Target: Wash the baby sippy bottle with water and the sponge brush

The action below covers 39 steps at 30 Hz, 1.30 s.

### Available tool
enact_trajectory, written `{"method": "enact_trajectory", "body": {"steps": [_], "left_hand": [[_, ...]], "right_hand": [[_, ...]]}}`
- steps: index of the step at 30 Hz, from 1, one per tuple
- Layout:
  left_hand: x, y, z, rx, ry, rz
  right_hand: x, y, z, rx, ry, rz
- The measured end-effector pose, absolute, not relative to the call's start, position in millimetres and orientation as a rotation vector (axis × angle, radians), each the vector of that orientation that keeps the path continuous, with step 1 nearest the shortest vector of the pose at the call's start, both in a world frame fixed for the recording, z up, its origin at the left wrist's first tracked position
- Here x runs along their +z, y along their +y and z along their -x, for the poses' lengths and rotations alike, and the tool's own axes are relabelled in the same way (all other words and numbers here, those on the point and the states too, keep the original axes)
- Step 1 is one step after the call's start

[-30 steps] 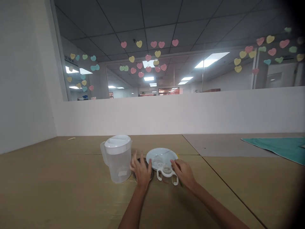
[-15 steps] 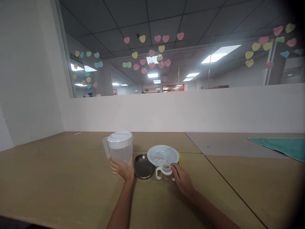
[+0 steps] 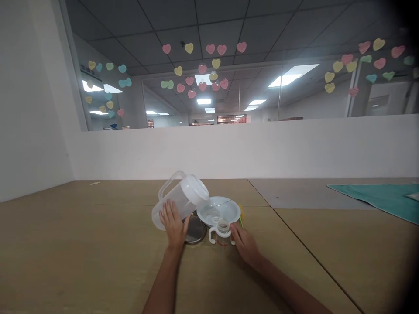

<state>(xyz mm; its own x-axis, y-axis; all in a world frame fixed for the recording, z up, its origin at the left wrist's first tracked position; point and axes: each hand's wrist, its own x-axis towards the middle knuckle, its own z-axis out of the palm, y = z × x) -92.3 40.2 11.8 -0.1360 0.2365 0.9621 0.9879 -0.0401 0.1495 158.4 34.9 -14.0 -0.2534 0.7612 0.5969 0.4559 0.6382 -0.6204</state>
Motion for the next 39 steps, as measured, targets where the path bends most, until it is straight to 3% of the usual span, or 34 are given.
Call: {"method": "enact_trajectory", "body": {"steps": [7, 16, 39], "left_hand": [[9.1, 44.7, 85.7, -1.148, -1.345, 1.486], [15.6, 35.2, 83.5, -1.581, -1.278, 1.530], [13.5, 41.3, 82.2, -1.288, -1.142, 1.736]], "right_hand": [[-14.6, 34.4, -160.3, 0.403, -1.899, 0.973], [-15.3, 36.1, -160.0, 0.398, -1.895, 0.977], [-16.0, 34.4, -160.0, 0.347, -1.871, 0.950]]}}
